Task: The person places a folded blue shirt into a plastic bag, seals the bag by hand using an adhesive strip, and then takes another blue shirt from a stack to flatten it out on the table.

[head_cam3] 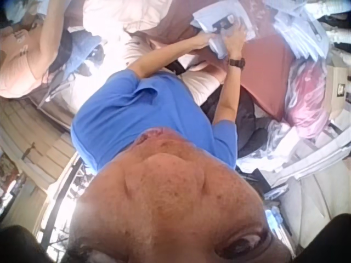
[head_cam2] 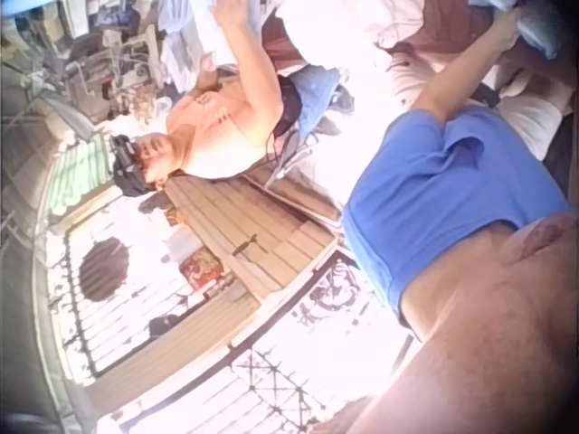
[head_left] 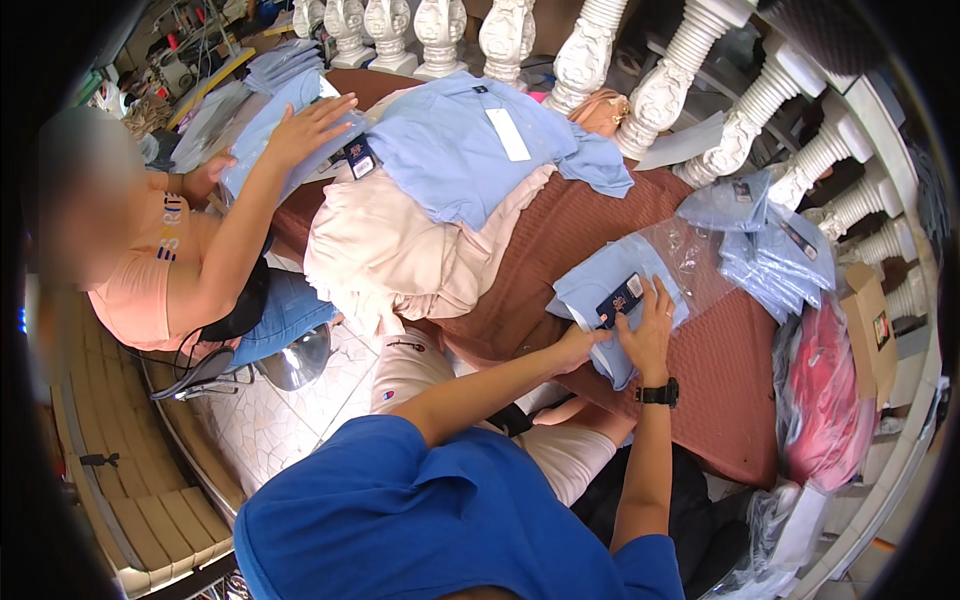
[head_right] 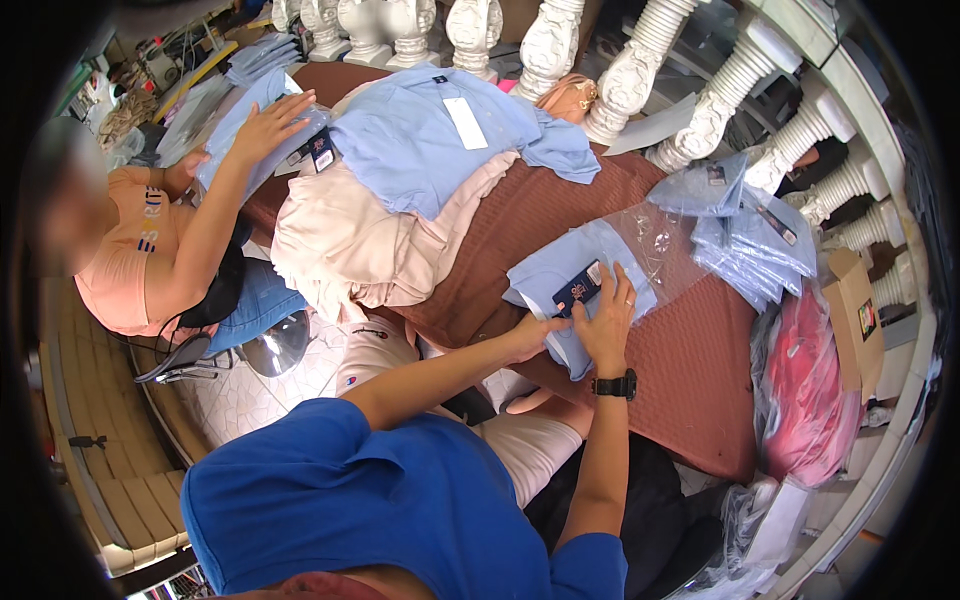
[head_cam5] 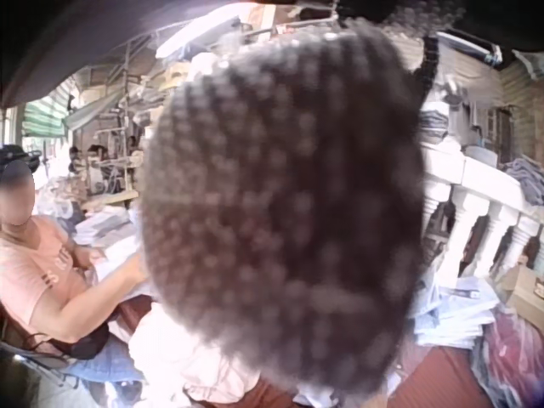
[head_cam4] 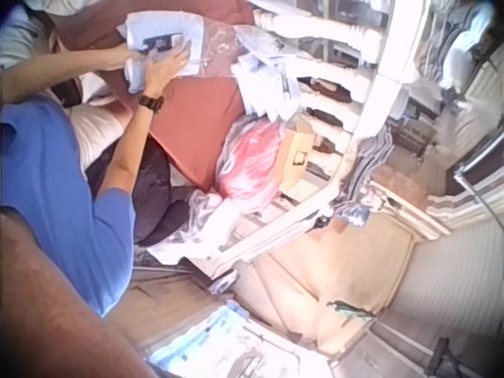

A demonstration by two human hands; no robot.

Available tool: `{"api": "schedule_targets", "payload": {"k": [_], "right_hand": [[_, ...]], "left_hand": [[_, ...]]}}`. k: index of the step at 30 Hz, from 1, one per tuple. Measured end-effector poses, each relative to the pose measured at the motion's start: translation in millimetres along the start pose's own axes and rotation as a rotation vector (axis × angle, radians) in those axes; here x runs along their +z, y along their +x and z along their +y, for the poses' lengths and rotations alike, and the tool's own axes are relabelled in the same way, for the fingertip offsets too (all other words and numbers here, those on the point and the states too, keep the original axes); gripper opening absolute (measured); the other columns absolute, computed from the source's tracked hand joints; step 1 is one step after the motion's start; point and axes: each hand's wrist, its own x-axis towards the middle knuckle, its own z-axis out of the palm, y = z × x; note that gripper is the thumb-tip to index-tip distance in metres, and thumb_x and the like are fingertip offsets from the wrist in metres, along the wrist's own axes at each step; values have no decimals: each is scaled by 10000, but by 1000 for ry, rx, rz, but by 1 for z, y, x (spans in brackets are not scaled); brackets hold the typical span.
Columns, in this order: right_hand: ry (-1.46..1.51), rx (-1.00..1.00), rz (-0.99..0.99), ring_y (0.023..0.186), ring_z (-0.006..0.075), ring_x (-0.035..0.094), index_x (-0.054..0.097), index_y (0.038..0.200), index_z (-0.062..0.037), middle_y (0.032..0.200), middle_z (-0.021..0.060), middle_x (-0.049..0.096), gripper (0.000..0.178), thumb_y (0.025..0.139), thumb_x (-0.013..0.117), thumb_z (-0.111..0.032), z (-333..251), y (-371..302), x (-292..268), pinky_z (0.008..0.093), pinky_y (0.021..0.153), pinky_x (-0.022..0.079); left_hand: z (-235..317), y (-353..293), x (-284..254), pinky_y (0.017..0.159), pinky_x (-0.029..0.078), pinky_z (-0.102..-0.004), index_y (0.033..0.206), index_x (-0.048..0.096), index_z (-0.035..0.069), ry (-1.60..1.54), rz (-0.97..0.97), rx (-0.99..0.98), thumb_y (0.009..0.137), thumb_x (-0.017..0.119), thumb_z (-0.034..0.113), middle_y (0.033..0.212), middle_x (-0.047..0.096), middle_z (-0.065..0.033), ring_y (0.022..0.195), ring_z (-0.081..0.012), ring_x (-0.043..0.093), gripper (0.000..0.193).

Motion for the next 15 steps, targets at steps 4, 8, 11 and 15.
{"api": "schedule_targets", "payload": {"k": [4, 8, 11, 15], "right_hand": [[-245, -4, 52, 1294, 398, 440, 498, 1405, -65, 1443, 173, 468, 643, 779, 642, -42, 11, 9, 15, 517, 1066, 385], [-359, 47, 31, 1203, 371, 501, 528, 1373, -72, 1376, 158, 512, 577, 805, 610, -17, 4, 20, 19, 482, 983, 435], [-464, 54, 78, 1147, 356, 528, 548, 1351, -76, 1340, 152, 525, 540, 817, 604, -19, 15, 21, 24, 456, 925, 456], [-527, 65, 157, 1099, 342, 548, 574, 1306, -83, 1252, 142, 554, 485, 826, 605, -22, 20, 24, 26, 440, 881, 460]], "left_hand": [[-4, 2, 9, 963, 546, -479, 1379, 486, 12, 39, -27, -16, 902, 663, 13, 1267, 606, -139, 1122, -288, 633, 509], [-4, 2, 5, 949, 552, -464, 1339, 518, 0, 16, -36, -10, 906, 670, 25, 1222, 631, -133, 1095, -284, 646, 460], [-4, 0, 6, 936, 557, -459, 1326, 524, -9, 21, -8, -24, 900, 672, 19, 1203, 637, -138, 1080, -286, 651, 452], [-6, 2, 2, 926, 561, -462, 1349, 506, -14, 22, 1, -11, 888, 676, 7, 1220, 629, -151, 1079, -297, 650, 492]]}}
